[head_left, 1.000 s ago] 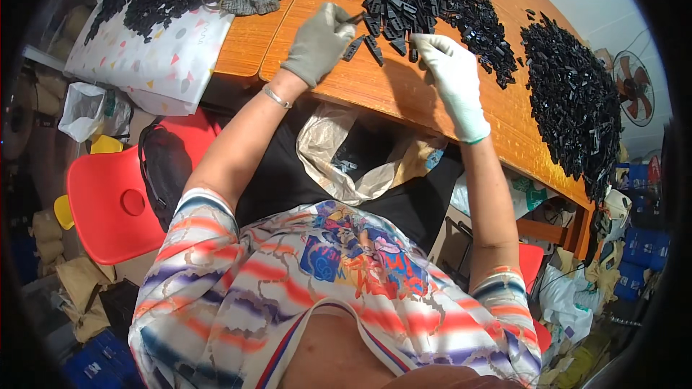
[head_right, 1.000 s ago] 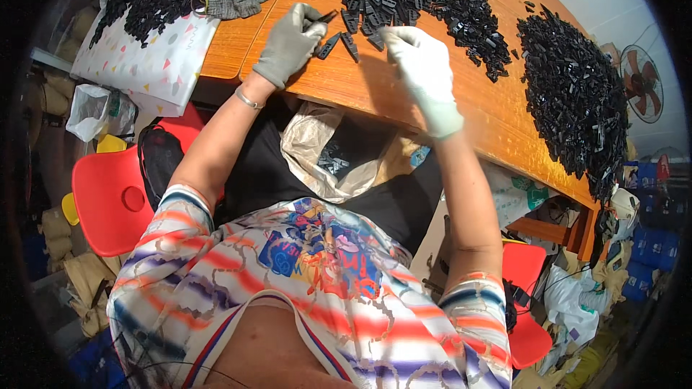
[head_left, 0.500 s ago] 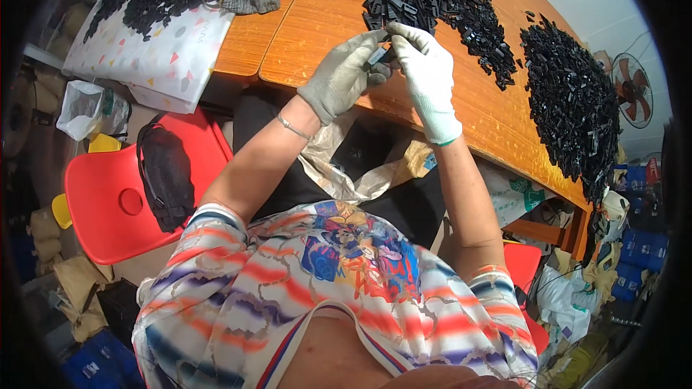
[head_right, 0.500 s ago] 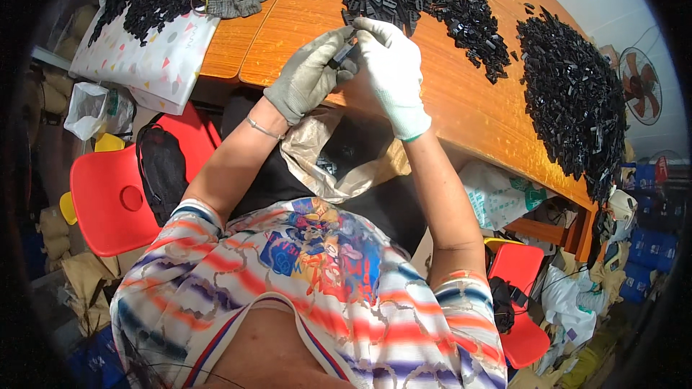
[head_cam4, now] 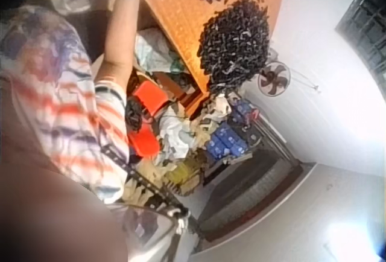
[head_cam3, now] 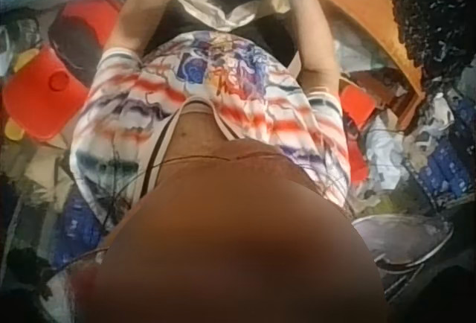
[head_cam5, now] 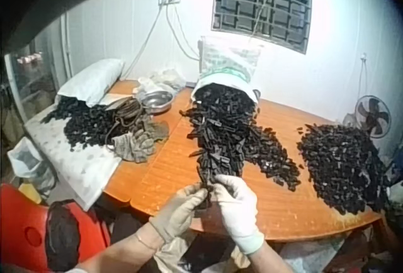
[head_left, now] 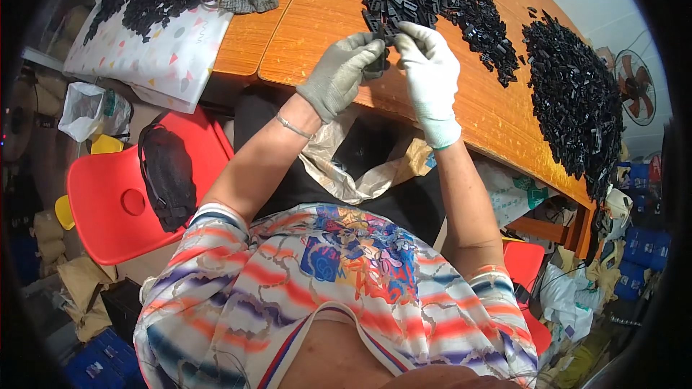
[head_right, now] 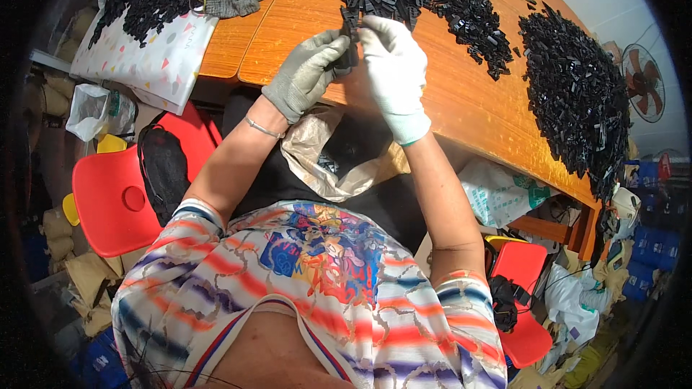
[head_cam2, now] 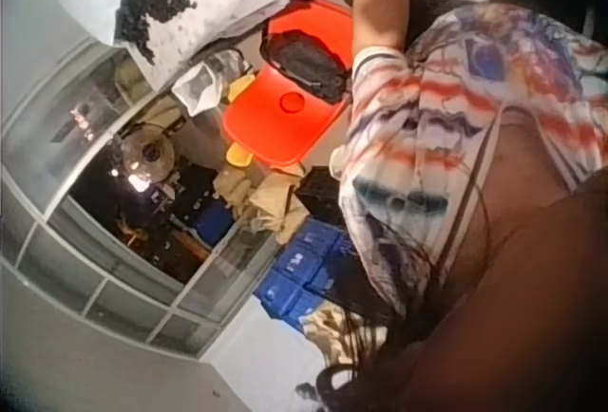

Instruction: Inspecting small black plastic components and sorting them into a bag.

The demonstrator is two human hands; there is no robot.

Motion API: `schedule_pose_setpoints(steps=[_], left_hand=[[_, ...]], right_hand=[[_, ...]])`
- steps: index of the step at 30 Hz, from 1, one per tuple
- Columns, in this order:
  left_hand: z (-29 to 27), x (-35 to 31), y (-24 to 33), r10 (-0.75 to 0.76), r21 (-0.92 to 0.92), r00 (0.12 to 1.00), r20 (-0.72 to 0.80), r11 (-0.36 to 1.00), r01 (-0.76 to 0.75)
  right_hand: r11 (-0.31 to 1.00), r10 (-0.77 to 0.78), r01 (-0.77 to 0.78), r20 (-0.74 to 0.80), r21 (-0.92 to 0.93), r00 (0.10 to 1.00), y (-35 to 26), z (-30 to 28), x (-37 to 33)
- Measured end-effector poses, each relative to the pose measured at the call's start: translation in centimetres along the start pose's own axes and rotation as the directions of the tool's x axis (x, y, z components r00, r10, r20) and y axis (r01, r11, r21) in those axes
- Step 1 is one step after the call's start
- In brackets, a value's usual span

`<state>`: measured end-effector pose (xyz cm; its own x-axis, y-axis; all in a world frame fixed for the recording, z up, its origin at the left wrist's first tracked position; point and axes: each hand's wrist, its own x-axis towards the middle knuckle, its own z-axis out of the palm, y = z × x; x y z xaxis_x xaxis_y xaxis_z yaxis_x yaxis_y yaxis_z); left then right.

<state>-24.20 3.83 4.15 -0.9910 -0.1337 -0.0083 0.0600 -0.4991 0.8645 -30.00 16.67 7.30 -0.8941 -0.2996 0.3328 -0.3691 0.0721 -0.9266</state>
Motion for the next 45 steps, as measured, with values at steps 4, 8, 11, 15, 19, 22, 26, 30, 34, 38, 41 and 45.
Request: schedule_pose_setpoints(steps=[4,8,11,15,19,22,26,30,34,38,41,45], left_hand=[[0.5,-0.5,0.4,-0.008,-0.162,1.0,-0.02,0.987,0.005],[0.2,-0.6,0.3,0.058,-0.047,0.996,0.061,0.997,-0.055],[0.9,-0.8,0.4,0.069,-0.007,0.997,0.021,0.998,-0.069],[1.8,-1.3,1.0,0.067,0.119,0.995,-0.068,0.991,-0.058],[1.9,-1.5,1.1,0.078,0.183,0.992,-0.1,0.981,-0.059],[1.8,-1.5,1.0,0.107,0.219,0.99,-0.096,0.972,-0.084],[2.0,-1.6,1.1,0.102,0.206,0.989,-0.107,0.975,-0.078],[1.7,-1.7,1.2,0.078,0.143,0.994,-0.08,0.987,-0.066],[1.0,-1.4,0.9,0.024,-0.152,0.999,0.045,0.988,-0.017],[0.6,-1.6,1.0,-0.018,-0.266,0.995,0.102,0.963,0.045],[0.4,-1.6,0.9,-0.028,-0.28,0.993,0.114,0.958,0.059],[0.5,-1.7,1.1,-0.071,-0.224,0.995,0.065,0.971,0.084]], right_hand=[[0.997,0.052,-0.051,-0.02,0.052,0.998,-0.5,-0.6,0.4],[0.995,0.081,-0.082,0.014,0.06,0.997,-0.9,-0.3,0.2],[0.983,0.124,-0.126,0.027,0.133,0.992,-0.9,0.0,0.2],[0.988,0.085,-0.091,0.051,0.124,0.995,-0.9,0.2,0.1],[0.976,0.096,-0.107,0.068,0.189,0.993,-1.0,0.3,-0.2],[0.982,0.097,-0.106,0.067,0.159,0.993,-1.1,0.3,-0.2],[0.984,0.102,-0.111,0.071,0.139,0.992,-0.9,0.2,-0.4],[0.986,0.115,-0.121,0.064,0.112,0.991,-1.5,0.1,-0.8],[0.974,0.151,-0.158,0.057,0.16,0.987,-1.7,-0.1,-0.3],[0.976,0.137,-0.146,0.071,0.159,0.988,-1.6,-0.1,-0.2],[0.992,0.092,-0.096,0.052,0.083,0.994,-1.2,-0.1,0.0],[0.989,0.108,-0.113,0.059,0.095,0.992,-1.6,0.2,-0.1]])
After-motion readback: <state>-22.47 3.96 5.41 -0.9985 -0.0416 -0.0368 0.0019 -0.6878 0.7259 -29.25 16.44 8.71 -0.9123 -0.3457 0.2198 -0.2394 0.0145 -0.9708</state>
